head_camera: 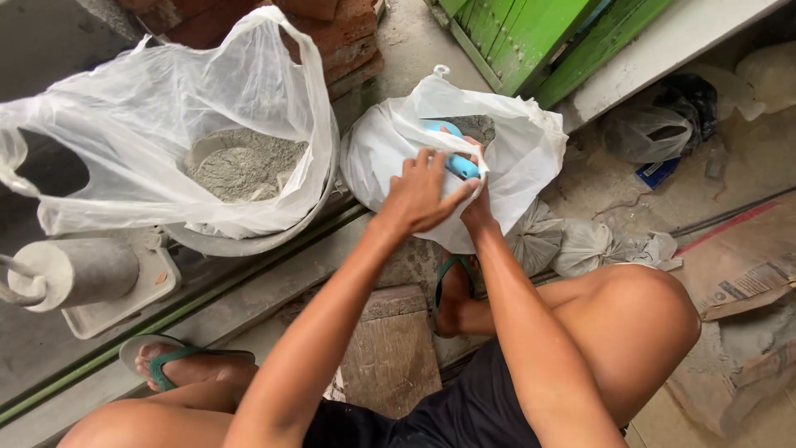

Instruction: Using a plastic scoop to transfer grey powder from a large bag into a smaller plastic bag.

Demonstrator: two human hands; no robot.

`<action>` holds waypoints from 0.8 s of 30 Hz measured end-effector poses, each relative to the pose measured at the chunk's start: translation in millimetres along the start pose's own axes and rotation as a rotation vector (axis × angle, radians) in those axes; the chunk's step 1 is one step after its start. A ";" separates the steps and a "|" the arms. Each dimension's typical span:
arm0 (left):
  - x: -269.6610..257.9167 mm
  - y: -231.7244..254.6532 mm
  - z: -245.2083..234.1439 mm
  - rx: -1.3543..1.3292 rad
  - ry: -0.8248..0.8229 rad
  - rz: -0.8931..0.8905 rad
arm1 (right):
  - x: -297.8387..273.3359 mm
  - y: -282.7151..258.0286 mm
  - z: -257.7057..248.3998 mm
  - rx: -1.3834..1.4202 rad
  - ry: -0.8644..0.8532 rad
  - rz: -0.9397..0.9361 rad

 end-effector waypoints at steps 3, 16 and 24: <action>-25.8 1.0 5.1 -0.111 0.113 0.104 | -1.5 -12.7 9.3 0.349 -0.074 0.087; -68.1 -45.7 -56.6 -0.813 0.580 0.035 | 34.9 21.8 -22.8 -0.623 0.024 -0.134; -80.3 -42.3 -86.9 -0.736 0.505 0.116 | 44.9 54.7 -4.1 -0.583 -0.033 -0.148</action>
Point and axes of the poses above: each hand's wrist, its own x-axis towards the middle knuckle, its own z-axis out of the palm, y = z × x, the point moved 7 cm from there along x, towards the middle knuckle, and after that the axes turned 7 degrees about -z, right-handed, at the moved point
